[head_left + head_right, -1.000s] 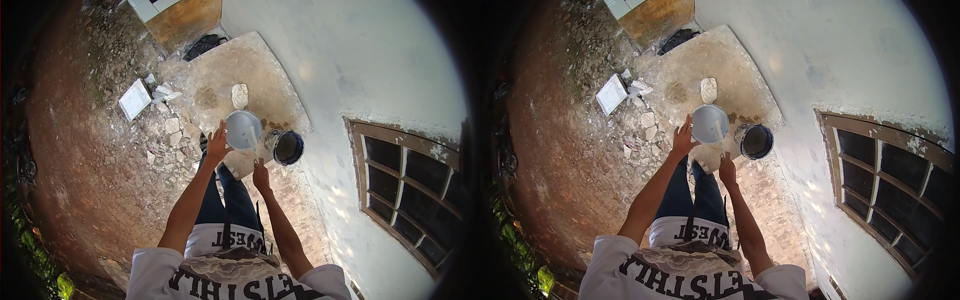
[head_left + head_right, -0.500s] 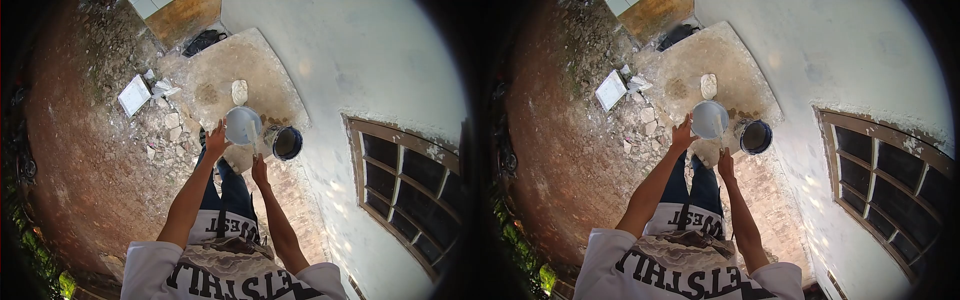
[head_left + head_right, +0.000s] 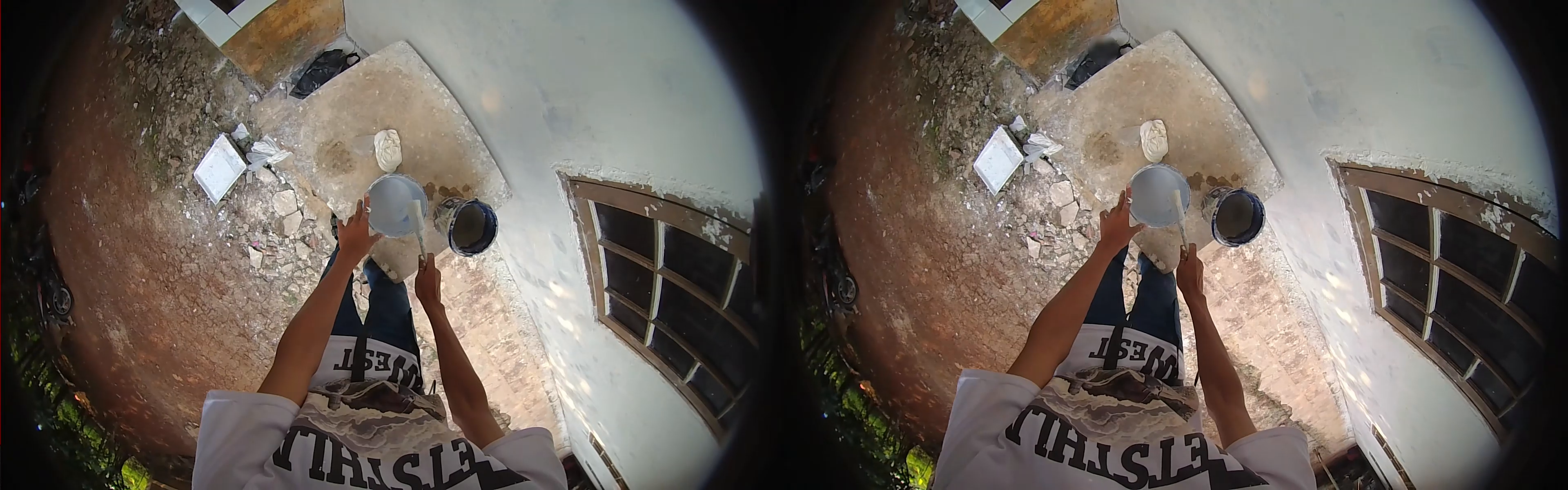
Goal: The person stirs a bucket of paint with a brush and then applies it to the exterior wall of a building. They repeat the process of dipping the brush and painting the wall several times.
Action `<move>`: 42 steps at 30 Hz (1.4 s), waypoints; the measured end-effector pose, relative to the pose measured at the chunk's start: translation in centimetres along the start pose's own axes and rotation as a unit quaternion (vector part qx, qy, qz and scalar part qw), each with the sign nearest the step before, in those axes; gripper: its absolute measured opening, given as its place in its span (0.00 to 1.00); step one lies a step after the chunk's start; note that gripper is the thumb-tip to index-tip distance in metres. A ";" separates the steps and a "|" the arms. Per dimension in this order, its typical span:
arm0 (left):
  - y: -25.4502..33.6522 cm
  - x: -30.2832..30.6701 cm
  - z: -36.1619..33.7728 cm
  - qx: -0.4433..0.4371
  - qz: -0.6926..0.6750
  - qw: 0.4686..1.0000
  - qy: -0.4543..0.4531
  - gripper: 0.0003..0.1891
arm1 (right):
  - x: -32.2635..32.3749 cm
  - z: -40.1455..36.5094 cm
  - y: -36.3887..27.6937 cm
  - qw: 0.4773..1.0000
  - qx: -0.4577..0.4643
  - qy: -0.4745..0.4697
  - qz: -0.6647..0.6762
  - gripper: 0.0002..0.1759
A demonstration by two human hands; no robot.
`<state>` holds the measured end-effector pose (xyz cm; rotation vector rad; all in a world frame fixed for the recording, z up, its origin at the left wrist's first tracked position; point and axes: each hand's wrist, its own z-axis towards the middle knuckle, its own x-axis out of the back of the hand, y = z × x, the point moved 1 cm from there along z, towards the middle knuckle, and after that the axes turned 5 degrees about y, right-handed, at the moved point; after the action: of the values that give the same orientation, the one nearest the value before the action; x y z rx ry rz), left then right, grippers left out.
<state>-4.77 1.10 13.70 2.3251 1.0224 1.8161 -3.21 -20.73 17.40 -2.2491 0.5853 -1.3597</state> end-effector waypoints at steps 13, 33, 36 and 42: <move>0.4 4.6 1.5 -0.009 -0.141 0.982 -0.125 0.46 | 2.9 0.2 -2.1 0.999 -0.012 0.033 -0.006 0.19; 1.0 3.6 3.8 -0.186 0.048 0.966 -0.173 0.55 | 7.4 2.3 -6.4 0.977 0.117 0.013 -0.178 0.19; 1.0 3.7 3.6 -0.200 0.062 0.964 -0.166 0.55 | 7.3 2.4 -6.7 0.978 0.095 0.017 -0.182 0.19; 1.3 3.5 3.2 -0.210 0.083 0.963 -0.149 0.55 | 6.9 2.6 -7.0 0.971 0.077 0.032 -0.223 0.20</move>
<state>-1.00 2.96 16.22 2.3594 0.3692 1.4768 2.91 -18.55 25.19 -2.2980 -0.0190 -1.6284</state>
